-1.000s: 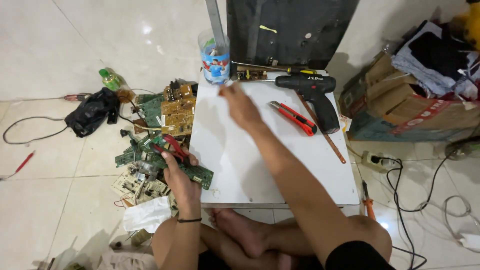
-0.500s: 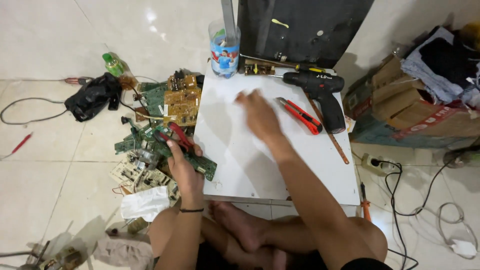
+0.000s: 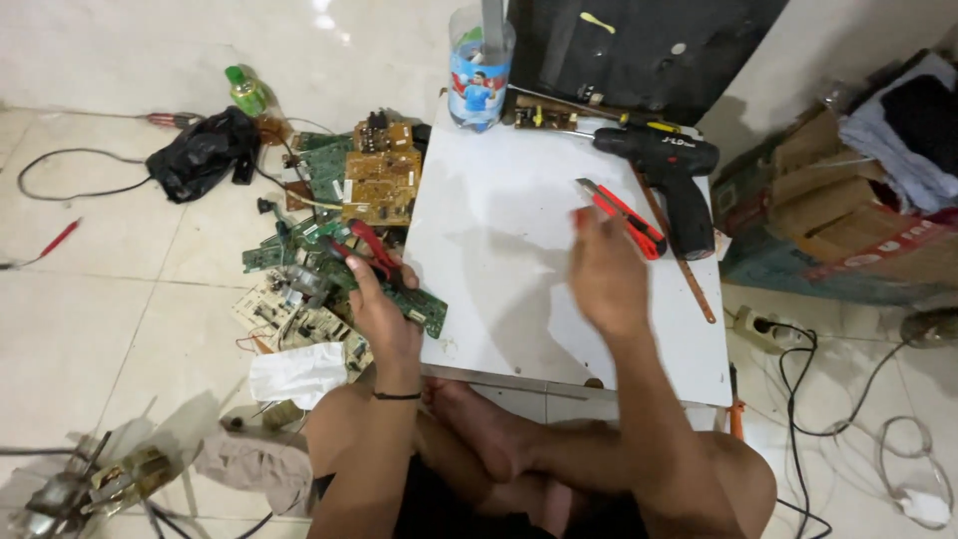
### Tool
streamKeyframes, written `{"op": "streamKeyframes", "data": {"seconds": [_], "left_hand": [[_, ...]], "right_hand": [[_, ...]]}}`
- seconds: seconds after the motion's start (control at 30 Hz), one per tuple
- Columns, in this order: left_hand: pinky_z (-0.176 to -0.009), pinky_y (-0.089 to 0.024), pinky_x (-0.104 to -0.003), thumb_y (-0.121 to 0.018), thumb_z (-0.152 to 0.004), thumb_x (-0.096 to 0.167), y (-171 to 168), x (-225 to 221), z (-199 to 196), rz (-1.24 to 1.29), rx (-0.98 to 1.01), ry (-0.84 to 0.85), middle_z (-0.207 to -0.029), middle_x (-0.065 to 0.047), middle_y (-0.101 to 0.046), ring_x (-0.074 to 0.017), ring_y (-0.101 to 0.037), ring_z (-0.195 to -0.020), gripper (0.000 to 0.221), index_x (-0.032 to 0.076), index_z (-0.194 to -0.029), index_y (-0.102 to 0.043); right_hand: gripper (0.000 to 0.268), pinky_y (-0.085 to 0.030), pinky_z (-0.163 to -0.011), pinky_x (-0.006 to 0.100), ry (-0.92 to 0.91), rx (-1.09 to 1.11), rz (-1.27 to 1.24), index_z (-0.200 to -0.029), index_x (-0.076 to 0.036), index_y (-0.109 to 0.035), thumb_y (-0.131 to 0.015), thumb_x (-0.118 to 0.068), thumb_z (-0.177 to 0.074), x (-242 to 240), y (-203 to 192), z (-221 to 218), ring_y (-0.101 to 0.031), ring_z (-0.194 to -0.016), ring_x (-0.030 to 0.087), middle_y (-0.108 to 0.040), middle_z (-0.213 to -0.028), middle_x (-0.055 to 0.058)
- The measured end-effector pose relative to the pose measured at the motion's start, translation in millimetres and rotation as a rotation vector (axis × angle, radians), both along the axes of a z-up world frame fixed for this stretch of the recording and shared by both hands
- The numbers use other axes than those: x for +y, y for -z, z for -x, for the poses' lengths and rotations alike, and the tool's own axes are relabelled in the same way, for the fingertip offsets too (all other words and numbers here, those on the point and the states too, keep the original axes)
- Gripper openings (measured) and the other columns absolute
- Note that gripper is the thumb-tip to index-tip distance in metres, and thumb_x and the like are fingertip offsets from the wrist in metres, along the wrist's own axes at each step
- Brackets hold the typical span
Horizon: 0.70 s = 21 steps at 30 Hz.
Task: The person disassembles a small circuit board using pliers, a screwdriver, and a utility knife to remove components.
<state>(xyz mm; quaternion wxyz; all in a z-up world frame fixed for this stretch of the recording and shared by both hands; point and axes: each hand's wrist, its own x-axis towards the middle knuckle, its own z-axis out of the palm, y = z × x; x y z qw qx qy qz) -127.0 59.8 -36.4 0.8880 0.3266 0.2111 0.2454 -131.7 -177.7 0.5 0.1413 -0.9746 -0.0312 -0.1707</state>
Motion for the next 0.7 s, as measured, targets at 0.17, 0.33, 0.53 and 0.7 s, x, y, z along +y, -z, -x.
{"op": "streamKeyframes", "data": {"seconds": [0.17,0.33,0.53,0.7], "left_hand": [[-0.051,-0.044,-0.032,-0.05,-0.106,0.045,10.0,2.8,7.4,0.054,-0.092,-0.094,-0.084,-0.016,-0.057,-0.0223,-0.051,-0.05,0.04,0.006,-0.11,-0.051],[-0.054,-0.04,-0.034,-0.052,-0.103,0.055,-3.8,1.1,12.6,-0.021,-0.02,-0.091,-0.068,-0.011,-0.054,-0.0189,-0.047,-0.05,0.054,0.001,-0.102,-0.048],[-0.058,-0.041,-0.034,-0.045,-0.106,0.053,-7.1,1.7,12.5,-0.015,0.002,-0.041,-0.063,-0.01,-0.05,-0.0194,-0.045,-0.051,0.054,0.0,-0.097,-0.055],[-0.062,-0.042,-0.035,-0.047,-0.106,0.049,-26.4,-6.9,15.8,-0.047,0.036,-0.031,-0.087,-0.013,-0.056,-0.0178,-0.051,-0.059,0.046,0.004,-0.105,-0.042]], "right_hand": [[0.037,-0.06,-0.076,0.058,-0.297,-0.103,-0.142,-0.131,0.004,-0.057,-0.056,-0.009,-0.096,104.2,10.3,-32.2,-0.067,-0.104,0.056,-0.063,-0.111,0.035],[0.027,-0.065,-0.066,0.051,-0.576,0.091,-0.984,-0.124,-0.003,-0.055,-0.054,-0.021,-0.105,158.3,1.8,-76.7,-0.071,-0.097,0.05,-0.064,-0.112,0.027],[0.032,-0.059,-0.071,0.061,-0.255,-0.231,-0.37,-0.127,0.005,-0.053,-0.059,-0.009,-0.099,88.8,-34.8,-32.6,-0.066,-0.096,0.054,-0.06,-0.106,0.029],[0.04,-0.055,-0.082,0.069,-0.26,0.113,-0.181,-0.135,0.001,-0.055,-0.047,-0.009,-0.098,109.8,6.9,-34.8,-0.065,-0.11,0.056,-0.065,-0.113,0.03]]}}
